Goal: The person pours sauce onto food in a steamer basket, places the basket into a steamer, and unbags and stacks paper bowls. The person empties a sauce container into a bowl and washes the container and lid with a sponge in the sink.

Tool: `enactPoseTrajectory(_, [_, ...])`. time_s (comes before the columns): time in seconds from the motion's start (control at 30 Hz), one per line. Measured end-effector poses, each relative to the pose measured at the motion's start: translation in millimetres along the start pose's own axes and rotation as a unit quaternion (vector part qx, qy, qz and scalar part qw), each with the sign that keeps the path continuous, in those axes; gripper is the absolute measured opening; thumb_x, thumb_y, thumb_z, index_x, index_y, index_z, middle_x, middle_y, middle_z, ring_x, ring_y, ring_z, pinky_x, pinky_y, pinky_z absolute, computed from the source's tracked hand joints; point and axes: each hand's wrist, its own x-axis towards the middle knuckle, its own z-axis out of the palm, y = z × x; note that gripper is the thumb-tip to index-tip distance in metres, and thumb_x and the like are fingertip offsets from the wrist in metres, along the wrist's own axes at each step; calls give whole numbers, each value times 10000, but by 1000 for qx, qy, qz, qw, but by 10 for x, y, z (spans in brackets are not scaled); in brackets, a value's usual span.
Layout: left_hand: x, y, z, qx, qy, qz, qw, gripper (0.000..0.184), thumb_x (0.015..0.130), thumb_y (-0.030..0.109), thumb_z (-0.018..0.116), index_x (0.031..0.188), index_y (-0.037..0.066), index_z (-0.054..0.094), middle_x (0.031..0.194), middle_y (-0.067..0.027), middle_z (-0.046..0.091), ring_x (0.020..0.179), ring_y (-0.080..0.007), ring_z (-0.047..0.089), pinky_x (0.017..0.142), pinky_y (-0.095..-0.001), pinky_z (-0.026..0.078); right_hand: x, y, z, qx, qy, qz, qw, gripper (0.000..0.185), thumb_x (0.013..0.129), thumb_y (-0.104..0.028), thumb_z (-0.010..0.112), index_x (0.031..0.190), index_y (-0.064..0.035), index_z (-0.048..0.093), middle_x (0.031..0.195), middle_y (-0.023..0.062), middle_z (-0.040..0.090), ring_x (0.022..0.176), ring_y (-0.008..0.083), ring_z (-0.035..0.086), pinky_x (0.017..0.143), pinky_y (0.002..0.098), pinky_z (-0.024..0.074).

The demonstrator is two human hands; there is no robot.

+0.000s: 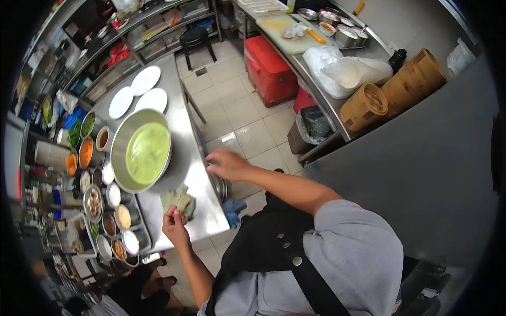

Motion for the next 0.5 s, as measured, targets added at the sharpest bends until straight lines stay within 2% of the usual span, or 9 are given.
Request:
enactPoseTrajectory(0.03, [30,59,159,-22,-21,-10,999,244,944,203,616,1080,2,631,819,-43,646,660,-76,560,549,-188,417,-75,163,-375,-38,141,-39,989,420,797,-281,726,1119,-42,600,1166,185,565,1133,345,520,979,416,418])
enactPoseTrajectory(0.07, [70,124,348,4,-40,-7,999,228,948,197,611,1068,4,631,814,-47,650,659,-78,563,551,-198,425,-117,303,-789,-92,254,-24,963,464,767,-215,746,1149,-27,563,1189,195,536,1153,359,496,992,423,403])
enactPoseTrajectory(0.13, [248,211,800,11,-105,-10,994,233,948,193,609,1081,2,628,821,-57,661,663,-82,577,561,-205,445,-225,250,-1897,-265,384,-50,883,478,727,-137,756,1141,-13,553,1213,195,519,1163,371,482,992,453,387])
enactPoseTrajectory(0.17, [294,292,1072,29,-120,-17,992,239,947,197,610,1084,2,629,825,-59,664,666,-84,583,565,-206,452,-296,211,-2406,-243,434,1,868,469,723,-145,755,1130,-21,557,1222,196,517,1166,374,479,1005,473,364])
enactPoseTrajectory(0.23, [464,415,1704,5,-181,-20,983,259,939,214,620,1095,7,635,842,-61,671,681,-92,598,580,-212,459,-482,235,-3239,-419,558,49,715,643,731,-195,765,1286,-45,479,1293,209,461,1233,401,409,1041,507,315])
enactPoseTrajectory(0.3, [629,562,2420,6,-279,-2,960,262,934,189,621,1115,0,638,879,-68,686,754,-101,620,657,-222,483,-612,74,-3841,-434,570,181,674,713,759,-196,755,1362,-38,409,1395,226,358,1298,407,337,1054,513,303])
enactPoseTrajectory(0.37, [724,774,3185,29,-380,38,924,288,935,224,624,1120,5,639,895,-78,688,781,-112,629,668,-226,484,-676,335,-4226,-454,556,246,651,519,819,-215,703,1267,-31,517,1312,213,471,1260,363,414,1047,488,314])
enactPoseTrajectory(0.47, [769,1152,4278,49,-500,-7,865,410,957,367,555,1152,14,624,946,-97,691,832,-142,636,694,-261,489,-723,621,-4578,-398,498,317,702,309,896,-236,602,1104,-8,614,1114,193,610,1117,339,550,976,446,386])
enactPoseTrajectory(0.5, [779,1205,4618,41,-532,-23,846,495,970,439,506,1190,6,602,984,-109,690,869,-155,638,713,-287,493,-676,652,-4624,-322,565,279,707,285,910,-237,571,1061,0,622,1051,188,626,1058,340,575,941,435,407])
